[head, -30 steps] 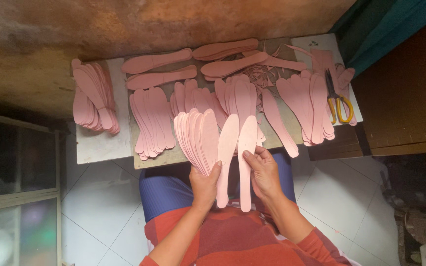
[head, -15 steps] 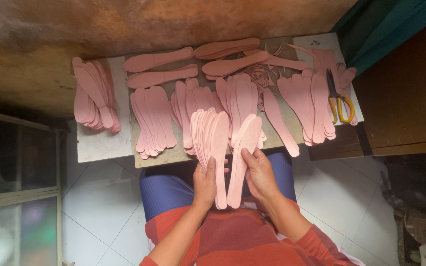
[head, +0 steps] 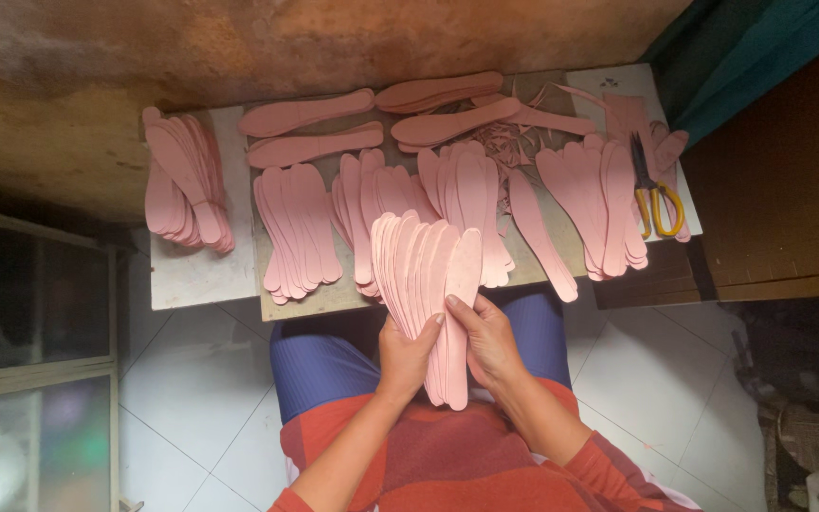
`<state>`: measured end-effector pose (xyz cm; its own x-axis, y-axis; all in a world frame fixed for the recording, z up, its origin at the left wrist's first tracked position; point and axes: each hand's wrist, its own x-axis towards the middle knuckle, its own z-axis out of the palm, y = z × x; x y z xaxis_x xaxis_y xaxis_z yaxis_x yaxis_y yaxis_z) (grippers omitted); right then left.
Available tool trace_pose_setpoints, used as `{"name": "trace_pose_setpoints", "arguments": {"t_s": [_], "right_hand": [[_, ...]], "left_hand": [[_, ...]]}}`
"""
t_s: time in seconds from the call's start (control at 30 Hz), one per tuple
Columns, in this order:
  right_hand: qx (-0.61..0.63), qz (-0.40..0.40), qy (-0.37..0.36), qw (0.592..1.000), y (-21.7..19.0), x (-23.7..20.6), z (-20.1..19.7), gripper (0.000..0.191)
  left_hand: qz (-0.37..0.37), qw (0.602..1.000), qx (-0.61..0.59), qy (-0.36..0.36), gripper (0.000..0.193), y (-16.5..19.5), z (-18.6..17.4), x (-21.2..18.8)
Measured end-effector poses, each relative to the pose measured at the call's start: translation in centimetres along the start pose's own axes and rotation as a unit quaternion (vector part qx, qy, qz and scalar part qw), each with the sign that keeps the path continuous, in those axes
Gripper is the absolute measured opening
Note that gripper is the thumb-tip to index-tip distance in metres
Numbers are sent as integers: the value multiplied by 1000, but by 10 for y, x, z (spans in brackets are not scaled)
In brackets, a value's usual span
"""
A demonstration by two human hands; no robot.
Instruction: The person sits on the floor and repeatedly picks up pink shoe insoles from a low table, aligns them, and stacks them into neat piles. The person handles the insoles by hand and occasionally adjusts the stacks.
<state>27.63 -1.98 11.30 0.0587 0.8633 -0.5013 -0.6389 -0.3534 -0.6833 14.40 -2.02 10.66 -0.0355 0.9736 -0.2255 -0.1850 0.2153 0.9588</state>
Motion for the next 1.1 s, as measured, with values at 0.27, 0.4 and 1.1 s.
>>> {"name": "trace_pose_setpoints", "arguments": {"t_s": [0.27, 0.4, 1.1], "right_hand": [[21, -3, -1, 1000, -8, 4, -2, 29], [41, 15, -61, 997, -14, 8, -11, 29], [-9, 7, -88, 996, -2, -6, 14, 32]], "left_hand": [[-3, 999, 32, 5, 33, -12, -11, 3], [22, 996, -74, -43, 35, -15, -17, 6], [27, 999, 27, -14, 36, 14, -11, -8]]}}
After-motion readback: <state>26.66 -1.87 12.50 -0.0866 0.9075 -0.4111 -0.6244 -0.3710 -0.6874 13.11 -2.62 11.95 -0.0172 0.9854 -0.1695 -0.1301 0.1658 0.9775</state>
